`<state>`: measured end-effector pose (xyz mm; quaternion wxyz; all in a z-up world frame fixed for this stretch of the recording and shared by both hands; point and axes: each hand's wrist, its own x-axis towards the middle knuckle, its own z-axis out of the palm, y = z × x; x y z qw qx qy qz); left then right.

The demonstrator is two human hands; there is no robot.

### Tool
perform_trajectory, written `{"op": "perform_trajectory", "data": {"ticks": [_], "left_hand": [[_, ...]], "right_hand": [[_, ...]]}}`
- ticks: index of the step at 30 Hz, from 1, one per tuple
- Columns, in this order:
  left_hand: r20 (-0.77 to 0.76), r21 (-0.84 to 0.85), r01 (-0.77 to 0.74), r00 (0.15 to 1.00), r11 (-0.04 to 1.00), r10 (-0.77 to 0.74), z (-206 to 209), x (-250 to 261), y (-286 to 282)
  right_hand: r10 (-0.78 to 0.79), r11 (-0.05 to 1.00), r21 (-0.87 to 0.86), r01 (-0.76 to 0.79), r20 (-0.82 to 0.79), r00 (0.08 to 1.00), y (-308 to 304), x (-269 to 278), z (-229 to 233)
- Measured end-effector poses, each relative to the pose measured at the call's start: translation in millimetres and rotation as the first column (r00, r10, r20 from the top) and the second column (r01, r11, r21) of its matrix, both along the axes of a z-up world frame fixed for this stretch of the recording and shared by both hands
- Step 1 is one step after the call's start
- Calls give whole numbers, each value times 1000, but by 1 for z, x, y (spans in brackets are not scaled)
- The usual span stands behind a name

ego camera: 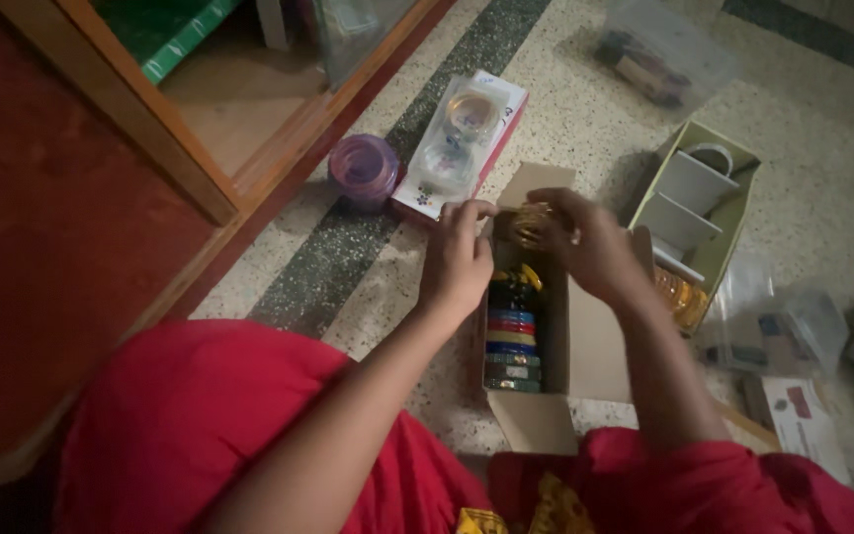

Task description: The person sits on the floor and organizes bangles by picking them up from various boxes and placing them into other boxes. They handle multiple bangles, open and close boxes, and arrange the items into compartments.

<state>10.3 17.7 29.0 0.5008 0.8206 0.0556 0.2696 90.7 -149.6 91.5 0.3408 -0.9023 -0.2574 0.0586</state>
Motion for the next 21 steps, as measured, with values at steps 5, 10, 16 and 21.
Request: {"op": "perform_trajectory", "data": {"ticks": [5, 10, 16, 21], "left_hand": [[-68, -2, -26, 997, 1000, 26, -11, 4, -6], [0, 210, 5, 1000, 978, -5, -11, -1, -6], [-52, 378, 48, 998, 924, -31, -10, -5, -8], [-25, 446, 14, 1000, 895, -3, -4, -7, -6]], "right_hand": [[109, 990, 77, -115, 87, 990, 17, -1, -22], [40, 995, 94, -33, -78, 996, 8, 4, -23], [190, 982, -9, -190, -22, 981, 14, -3, -39], [119, 993, 32, -118, -29, 992, 19, -3, -38]]}}
